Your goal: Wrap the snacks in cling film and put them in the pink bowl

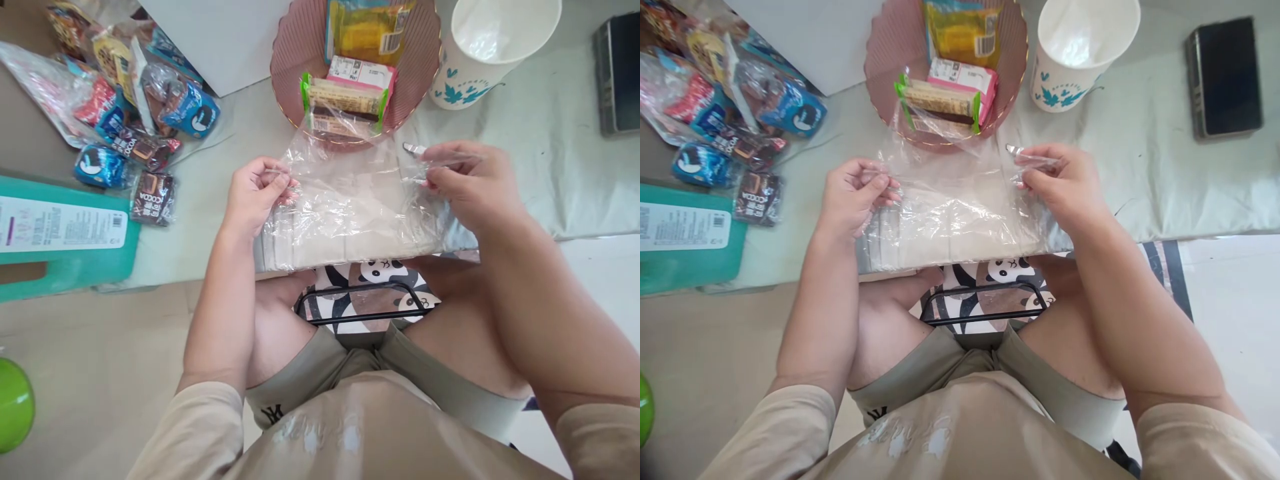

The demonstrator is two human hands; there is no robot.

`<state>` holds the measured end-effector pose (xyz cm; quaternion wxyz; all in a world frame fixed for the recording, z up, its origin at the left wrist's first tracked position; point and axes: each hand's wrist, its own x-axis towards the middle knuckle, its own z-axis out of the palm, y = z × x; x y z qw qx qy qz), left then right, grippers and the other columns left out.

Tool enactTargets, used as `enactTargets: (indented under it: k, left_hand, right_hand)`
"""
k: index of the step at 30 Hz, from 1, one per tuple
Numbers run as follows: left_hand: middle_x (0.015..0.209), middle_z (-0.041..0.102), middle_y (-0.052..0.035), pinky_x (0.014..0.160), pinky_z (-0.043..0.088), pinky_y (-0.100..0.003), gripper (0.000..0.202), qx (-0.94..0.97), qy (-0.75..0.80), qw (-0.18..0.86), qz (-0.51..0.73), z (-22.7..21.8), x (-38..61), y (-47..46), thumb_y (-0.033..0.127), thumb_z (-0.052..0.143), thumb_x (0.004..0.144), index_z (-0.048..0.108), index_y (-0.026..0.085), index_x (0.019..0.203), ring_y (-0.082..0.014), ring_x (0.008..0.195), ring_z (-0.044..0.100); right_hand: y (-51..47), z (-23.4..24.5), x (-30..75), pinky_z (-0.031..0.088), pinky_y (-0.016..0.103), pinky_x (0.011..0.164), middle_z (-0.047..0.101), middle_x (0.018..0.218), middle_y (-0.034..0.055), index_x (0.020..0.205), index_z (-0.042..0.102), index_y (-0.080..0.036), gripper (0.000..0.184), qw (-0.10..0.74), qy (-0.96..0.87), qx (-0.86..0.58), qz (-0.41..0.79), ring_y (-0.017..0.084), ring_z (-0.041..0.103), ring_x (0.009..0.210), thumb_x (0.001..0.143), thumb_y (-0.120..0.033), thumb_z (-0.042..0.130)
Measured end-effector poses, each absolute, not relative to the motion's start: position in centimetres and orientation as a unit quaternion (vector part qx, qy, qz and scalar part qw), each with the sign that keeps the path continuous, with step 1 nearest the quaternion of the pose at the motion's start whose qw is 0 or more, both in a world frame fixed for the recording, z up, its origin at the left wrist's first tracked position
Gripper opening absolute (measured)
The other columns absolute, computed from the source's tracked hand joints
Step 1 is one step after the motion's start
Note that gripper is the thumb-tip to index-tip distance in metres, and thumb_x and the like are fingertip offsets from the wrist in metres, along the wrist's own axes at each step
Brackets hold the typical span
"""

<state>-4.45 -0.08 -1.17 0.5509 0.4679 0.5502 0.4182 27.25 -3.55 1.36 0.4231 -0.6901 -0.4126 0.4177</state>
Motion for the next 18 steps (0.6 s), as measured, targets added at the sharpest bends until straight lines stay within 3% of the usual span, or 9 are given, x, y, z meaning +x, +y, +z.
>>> enactTargets:
  k: [3, 5, 9, 14, 18]
  left_hand:
    - [0.071, 0.075, 0.0008, 0.049, 0.054, -0.019, 0.021, 0.465, 0.529, 0.552, 0.447, -1.2, -4.3, -0.2, 0.031, 0.085, 0.076, 0.067, 0.023, 0.079, -0.0107, 0.056, 0.069]
    - [0.073, 0.076, 0.0008, 0.053, 0.057, -0.020, 0.025, 0.461, 0.519, 0.556, 0.458, -1.1, -4.4, -0.2, 0.035, 0.086, 0.077, 0.065, 0.023, 0.076, -0.0112, 0.059, 0.071]
    - [0.077, 0.075, 0.0006, 0.059, 0.060, -0.021, 0.031, 0.445, 0.519, 0.554, 0.474, -0.8, -4.8, -0.3, 0.037, 0.087, 0.076, 0.062, 0.022, 0.067, -0.0120, 0.066, 0.074]
    - [0.099, 0.078, -0.0015, 0.056, 0.055, -0.018, 0.033, 0.440, 0.498, 0.564, 0.490, -0.6, -4.4, -0.1, 0.025, 0.090, 0.065, 0.060, 0.018, 0.054, -0.0091, 0.067, 0.072]
    - [0.116, 0.075, -0.0018, 0.068, 0.060, -0.022, 0.030, 0.439, 0.494, 0.581, 0.475, -0.4, -4.0, 0.0, 0.029, 0.097, 0.056, 0.070, 0.022, 0.069, -0.0144, 0.085, 0.075]
  right_hand:
    - [-3.5, 0.7, 27.5, 0.055, 0.025, 0.063, 0.075, 0.072, -0.0036, 0.069, 0.076, -0.021, 0.027, 0.438, -0.413, -0.693, 0.397, 0.010, 0.066, 0.063, 0.072, 0.003, 0.063]
    - [-3.4, -0.1, 27.8, 0.057, 0.027, 0.069, 0.077, 0.076, -0.0032, 0.060, 0.072, -0.022, 0.030, 0.488, -0.439, -0.659, 0.368, 0.013, 0.072, 0.076, 0.070, 0.003, 0.058]
    - [-3.3, -1.2, 28.6, 0.060, 0.036, 0.081, 0.075, 0.081, -0.0018, 0.060, 0.069, -0.024, 0.029, 0.585, -0.497, -0.562, 0.308, 0.017, 0.074, 0.092, 0.066, 0.002, 0.057]
    - [-3.6, -1.2, 28.8, 0.058, 0.045, 0.092, 0.069, 0.083, 0.0018, 0.054, 0.060, -0.027, 0.029, 0.594, -0.531, -0.559, 0.232, 0.022, 0.070, 0.099, 0.077, -0.011, 0.069]
    - [-3.8, -1.5, 29.2, 0.057, 0.049, 0.093, 0.069, 0.098, 0.0052, 0.061, 0.067, -0.025, 0.021, 0.603, -0.555, -0.512, 0.256, 0.023, 0.069, 0.099, 0.081, -0.019, 0.071]
